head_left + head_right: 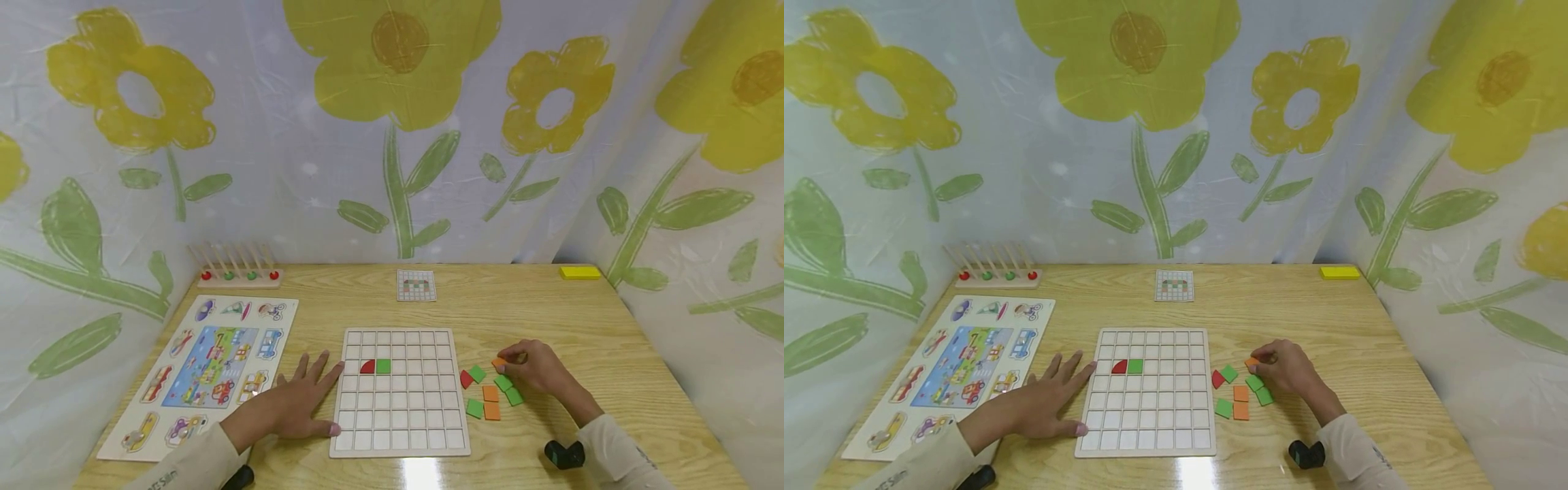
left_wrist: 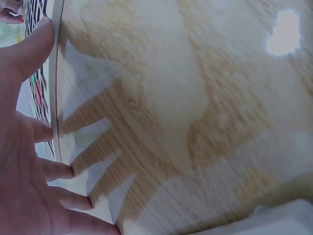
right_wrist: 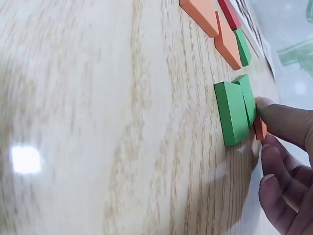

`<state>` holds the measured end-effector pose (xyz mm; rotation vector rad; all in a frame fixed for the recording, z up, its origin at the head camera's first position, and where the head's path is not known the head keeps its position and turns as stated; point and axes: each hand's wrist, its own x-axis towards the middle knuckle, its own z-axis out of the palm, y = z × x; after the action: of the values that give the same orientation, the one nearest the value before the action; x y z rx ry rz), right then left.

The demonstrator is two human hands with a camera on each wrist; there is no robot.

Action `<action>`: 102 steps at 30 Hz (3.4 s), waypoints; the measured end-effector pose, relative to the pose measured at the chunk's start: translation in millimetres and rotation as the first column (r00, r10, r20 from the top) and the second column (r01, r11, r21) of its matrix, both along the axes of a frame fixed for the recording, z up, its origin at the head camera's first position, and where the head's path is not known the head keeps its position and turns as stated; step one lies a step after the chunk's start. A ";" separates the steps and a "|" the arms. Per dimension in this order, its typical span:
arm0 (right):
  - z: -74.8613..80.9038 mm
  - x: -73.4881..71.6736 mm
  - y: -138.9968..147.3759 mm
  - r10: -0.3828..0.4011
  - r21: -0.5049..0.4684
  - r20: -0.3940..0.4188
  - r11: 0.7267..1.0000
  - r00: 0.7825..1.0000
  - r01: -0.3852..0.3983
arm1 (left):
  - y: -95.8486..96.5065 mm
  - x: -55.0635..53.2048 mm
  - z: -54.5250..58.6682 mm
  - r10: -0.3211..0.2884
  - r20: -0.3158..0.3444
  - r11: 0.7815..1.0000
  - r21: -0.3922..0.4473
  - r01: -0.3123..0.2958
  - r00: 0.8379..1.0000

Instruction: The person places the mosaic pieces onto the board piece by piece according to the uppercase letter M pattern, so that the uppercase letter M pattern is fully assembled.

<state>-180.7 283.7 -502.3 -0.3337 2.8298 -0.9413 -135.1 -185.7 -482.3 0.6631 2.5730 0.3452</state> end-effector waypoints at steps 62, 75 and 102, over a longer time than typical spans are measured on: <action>10.1 -7.6 -62.7 0.213 -0.228 0.044 0.953 0.976 -0.197 | -0.2 -0.4 0.7 0.004 0.002 1.000 0.020 -0.004 1.000; 11.3 -9.6 -87.5 0.245 -0.295 0.080 0.932 0.966 -0.211 | -0.8 0.2 0.9 -0.003 -0.006 1.000 0.018 0.003 1.000; 3.6 -14.4 -121.9 0.269 -0.327 0.108 0.919 0.957 -0.221 | -0.5 -0.4 0.4 0.010 0.006 1.000 0.024 -0.010 1.000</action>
<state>-195.0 161.8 -498.7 -0.6102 2.4267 -1.2939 -135.5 -186.2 -481.9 0.6569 2.5708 0.3818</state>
